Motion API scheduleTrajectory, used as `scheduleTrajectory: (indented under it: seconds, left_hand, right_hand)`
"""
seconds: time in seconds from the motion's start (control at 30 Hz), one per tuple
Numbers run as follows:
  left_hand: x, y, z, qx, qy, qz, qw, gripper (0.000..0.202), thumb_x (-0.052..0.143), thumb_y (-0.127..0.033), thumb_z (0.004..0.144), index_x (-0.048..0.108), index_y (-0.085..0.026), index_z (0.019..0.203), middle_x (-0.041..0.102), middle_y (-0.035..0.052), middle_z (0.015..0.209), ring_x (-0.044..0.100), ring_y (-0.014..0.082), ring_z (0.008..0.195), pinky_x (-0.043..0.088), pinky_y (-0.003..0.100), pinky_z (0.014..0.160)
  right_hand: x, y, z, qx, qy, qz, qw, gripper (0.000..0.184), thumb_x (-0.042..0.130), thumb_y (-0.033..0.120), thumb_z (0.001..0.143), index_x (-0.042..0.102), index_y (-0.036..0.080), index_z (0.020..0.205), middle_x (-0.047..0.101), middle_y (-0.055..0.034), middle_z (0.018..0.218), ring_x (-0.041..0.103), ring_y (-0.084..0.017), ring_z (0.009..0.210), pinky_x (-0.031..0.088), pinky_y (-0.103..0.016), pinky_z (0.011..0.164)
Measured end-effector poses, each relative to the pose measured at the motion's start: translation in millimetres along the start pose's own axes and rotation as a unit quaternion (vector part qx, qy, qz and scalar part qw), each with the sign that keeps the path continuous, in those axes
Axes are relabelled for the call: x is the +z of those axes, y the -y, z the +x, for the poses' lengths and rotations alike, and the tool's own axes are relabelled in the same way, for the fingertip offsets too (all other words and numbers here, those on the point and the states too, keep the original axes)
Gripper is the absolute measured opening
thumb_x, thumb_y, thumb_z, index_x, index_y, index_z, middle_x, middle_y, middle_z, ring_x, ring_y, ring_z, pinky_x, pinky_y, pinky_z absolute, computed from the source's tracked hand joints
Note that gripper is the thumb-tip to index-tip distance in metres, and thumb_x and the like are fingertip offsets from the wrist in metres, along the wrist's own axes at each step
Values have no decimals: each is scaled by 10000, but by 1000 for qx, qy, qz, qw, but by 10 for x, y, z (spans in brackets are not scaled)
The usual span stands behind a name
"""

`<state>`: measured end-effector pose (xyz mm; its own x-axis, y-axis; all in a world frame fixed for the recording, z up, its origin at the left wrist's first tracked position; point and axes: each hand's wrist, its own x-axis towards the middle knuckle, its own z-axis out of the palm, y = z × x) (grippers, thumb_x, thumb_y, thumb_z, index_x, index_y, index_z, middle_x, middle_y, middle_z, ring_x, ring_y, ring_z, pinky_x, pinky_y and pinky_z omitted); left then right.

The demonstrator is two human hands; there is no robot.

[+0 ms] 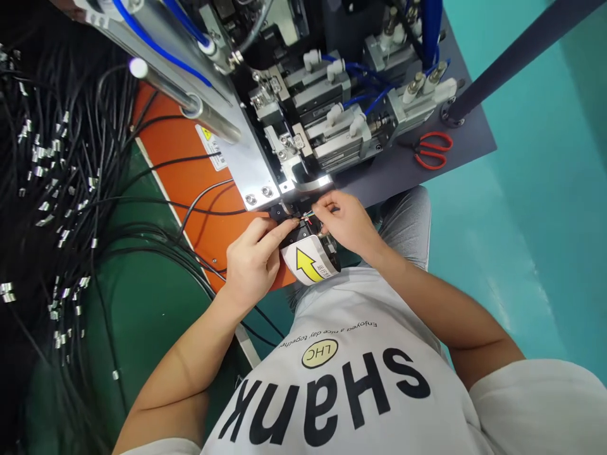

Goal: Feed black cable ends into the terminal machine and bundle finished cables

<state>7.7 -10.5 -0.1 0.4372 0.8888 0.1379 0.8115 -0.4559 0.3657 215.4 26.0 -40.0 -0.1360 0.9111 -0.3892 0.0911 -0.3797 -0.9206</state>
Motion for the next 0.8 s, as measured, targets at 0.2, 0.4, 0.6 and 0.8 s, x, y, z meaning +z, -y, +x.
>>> scheduleTrajectory:
  seconds: [0.2,0.4,0.6,0.8]
  left_hand:
    - [-12,5,-2,2,-3,5,1000,379,381,-184,993,653,-208,1255,598,71,881,569,158,791,429,237,640]
    - [-11,2,-7,-2,9,4,1000,382,370,-196,1001,640,-216,1271,605,70,903,579,161,823,441,241,659]
    - [-9,-5,-4,-8,12,4,1000,391,356,-198,1006,641,-212,1274,606,73,905,582,161,825,445,245,665]
    - [5,6,-11,-6,13,1,1000,393,351,-201,1009,636,-214,1278,602,74,912,572,161,823,440,251,671]
  right_hand:
    - [65,12,-281,-36,-10,-51,998,209,670,416,876,669,208,905,672,-4,784,606,-131,579,459,-267,524]
    - [104,243,-351,-206,-91,-346,911,131,570,265,946,678,206,900,691,-21,860,604,-152,695,443,-313,715]
    - [54,246,-227,-233,-61,-408,881,146,507,243,979,615,191,895,668,-41,914,593,-167,738,409,-310,683]
    - [16,-20,-132,-133,-10,-163,978,135,523,324,975,580,203,951,628,0,802,563,-120,598,448,-259,578]
